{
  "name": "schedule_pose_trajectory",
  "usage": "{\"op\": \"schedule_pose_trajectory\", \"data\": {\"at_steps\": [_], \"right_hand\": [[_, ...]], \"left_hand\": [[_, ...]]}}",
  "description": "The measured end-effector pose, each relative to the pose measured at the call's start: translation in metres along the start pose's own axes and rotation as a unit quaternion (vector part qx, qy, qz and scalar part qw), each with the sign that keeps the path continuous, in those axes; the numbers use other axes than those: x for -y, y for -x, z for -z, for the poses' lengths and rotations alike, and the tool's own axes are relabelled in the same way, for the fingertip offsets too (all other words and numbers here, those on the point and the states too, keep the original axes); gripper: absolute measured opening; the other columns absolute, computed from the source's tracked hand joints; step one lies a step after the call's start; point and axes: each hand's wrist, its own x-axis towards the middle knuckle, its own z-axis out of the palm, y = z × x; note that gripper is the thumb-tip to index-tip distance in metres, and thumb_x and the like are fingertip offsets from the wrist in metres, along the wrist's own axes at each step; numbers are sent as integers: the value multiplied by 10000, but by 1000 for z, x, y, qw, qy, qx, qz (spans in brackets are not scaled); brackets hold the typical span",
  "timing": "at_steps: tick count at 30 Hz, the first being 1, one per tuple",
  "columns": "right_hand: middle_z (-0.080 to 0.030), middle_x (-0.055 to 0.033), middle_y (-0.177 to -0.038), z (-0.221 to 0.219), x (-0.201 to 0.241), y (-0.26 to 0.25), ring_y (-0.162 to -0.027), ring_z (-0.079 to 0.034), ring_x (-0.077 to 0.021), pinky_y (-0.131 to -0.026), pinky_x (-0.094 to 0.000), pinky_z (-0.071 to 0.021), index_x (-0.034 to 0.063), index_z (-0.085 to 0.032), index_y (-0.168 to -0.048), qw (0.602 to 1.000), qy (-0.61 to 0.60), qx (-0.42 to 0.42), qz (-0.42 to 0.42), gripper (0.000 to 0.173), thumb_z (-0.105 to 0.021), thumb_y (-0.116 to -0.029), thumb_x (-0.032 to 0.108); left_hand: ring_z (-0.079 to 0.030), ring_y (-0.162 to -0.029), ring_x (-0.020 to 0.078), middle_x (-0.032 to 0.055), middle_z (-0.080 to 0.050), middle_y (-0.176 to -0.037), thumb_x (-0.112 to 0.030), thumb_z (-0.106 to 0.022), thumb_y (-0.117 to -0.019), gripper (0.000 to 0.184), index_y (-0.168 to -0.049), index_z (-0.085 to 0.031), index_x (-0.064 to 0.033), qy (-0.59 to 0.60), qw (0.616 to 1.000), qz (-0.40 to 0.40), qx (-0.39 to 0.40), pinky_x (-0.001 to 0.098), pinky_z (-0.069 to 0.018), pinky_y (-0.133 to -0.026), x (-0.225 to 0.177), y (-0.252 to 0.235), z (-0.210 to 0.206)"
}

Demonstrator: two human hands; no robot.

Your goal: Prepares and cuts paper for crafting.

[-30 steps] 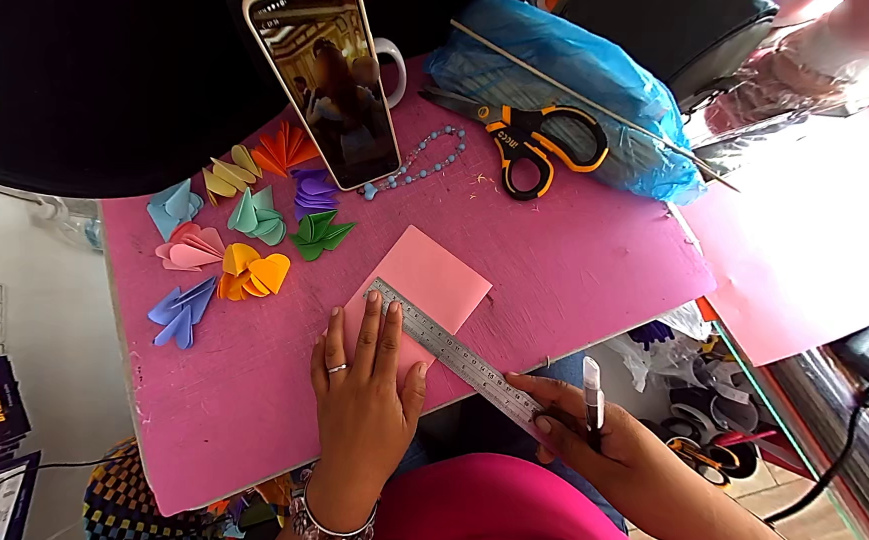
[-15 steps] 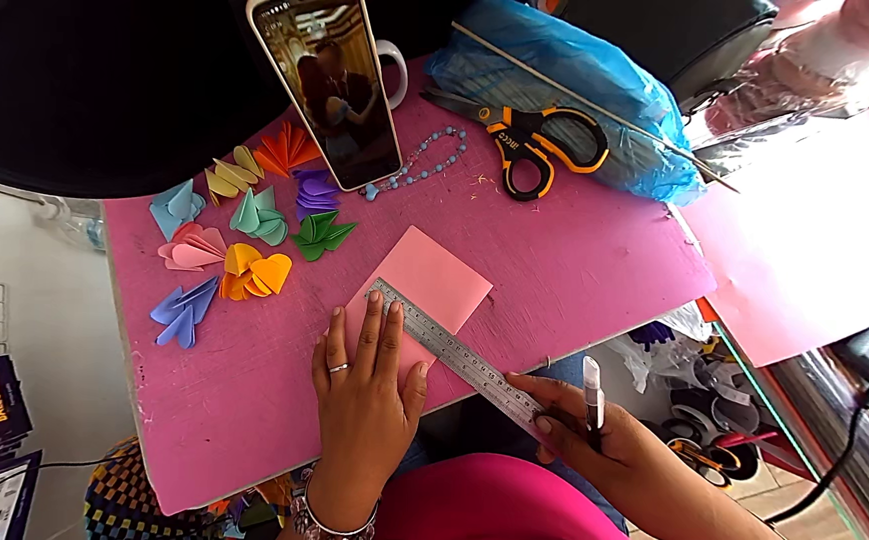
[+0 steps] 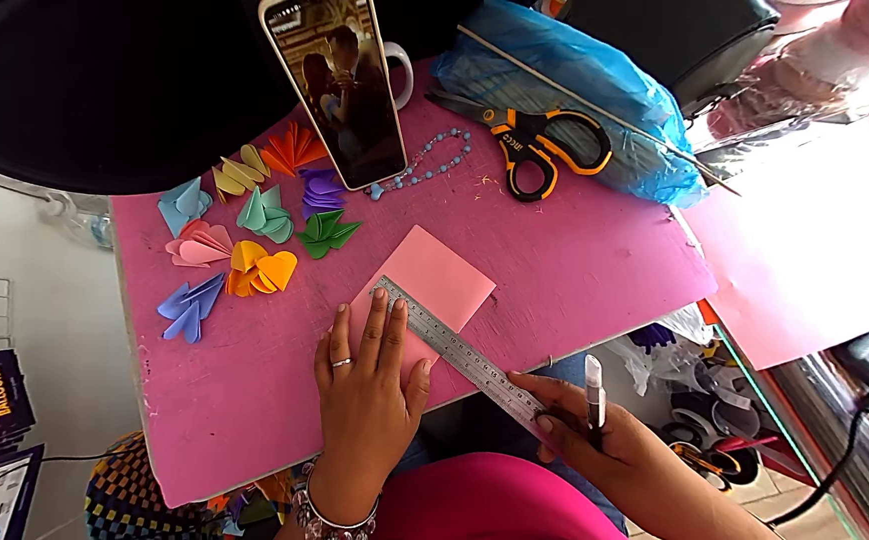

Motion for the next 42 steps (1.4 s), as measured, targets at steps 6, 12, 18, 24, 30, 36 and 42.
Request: {"op": "schedule_pose_trajectory", "data": {"at_steps": [6, 12, 18, 24, 30, 36, 42], "right_hand": [[-724, 2, -1133, 1, 7, 0, -723, -661, -11, -620, -155, -564, 67, -580, -1415, 1000, -10, 8, -21, 421, -532, -996, 63], [-733, 16, -1096, 5, 14, -6, -755, -682, -10, -643, -162, -581, 56, -609, -1363, 999, 23, 4, -23, 380, -526, -993, 54], [-752, 42, -1063, 15, 14, -17, -804, -681, 6, -697, -147, -564, 90, -659, -1302, 999, 46, 24, -14, 332, -549, -988, 81], [-753, 33, -1056, 18, 12, -18, -825, -684, 4, -727, -142, -565, 86, -684, -1295, 999, 38, 27, -22, 331, -570, -984, 76], [-756, 37, -1073, 19, 11, -18, -848, -689, 6, -756, -140, -565, 90, -686, -1299, 999, 11, 28, -26, 332, -591, -981, 81], [-753, 40, -1075, 19, 10, -19, -857, -686, 7, -762, -139, -563, 92, -685, -1301, 999, 3, 29, -24, 333, -594, -981, 81], [-755, 34, -1072, 19, 13, -20, -850, -690, 4, -758, -142, -567, 87, -686, -1299, 999, 1, 29, -36, 335, -592, -977, 76]], "left_hand": [[-486, -1378, 438, 29, -559, -1512, -592, -301, -1038, 627, -1435, -618, -225, 5, 1000, 12, -5, 617, -391, -1017, -3, -11, 9], [-461, -1412, 444, 131, -585, -1468, -488, -437, -1025, 562, -1356, -663, -94, 82, 996, 26, -33, 606, -365, -1131, -11, -16, -3], [-458, -1415, 445, 139, -567, -1485, -512, -411, -1033, 586, -1384, -641, -104, 94, 994, 23, -56, 590, -352, -1151, -9, -13, -13], [-465, -1414, 432, 132, -568, -1487, -522, -406, -1036, 586, -1384, -644, -116, 95, 993, 23, -66, 573, -357, -1154, -8, -12, -14], [-468, -1409, 436, 136, -567, -1486, -523, -388, -1041, 591, -1385, -643, -115, 93, 993, 25, -67, 573, -359, -1149, -9, -12, -14], [-472, -1407, 431, 134, -569, -1485, -520, -394, -1037, 589, -1381, -646, -114, 88, 994, 26, -64, 573, -358, -1147, -9, -13, -13], [-467, -1411, 428, 128, -566, -1489, -519, -406, -1032, 581, -1381, -648, -122, 87, 994, 28, -60, 578, -363, -1141, -9, -13, -12]]}}
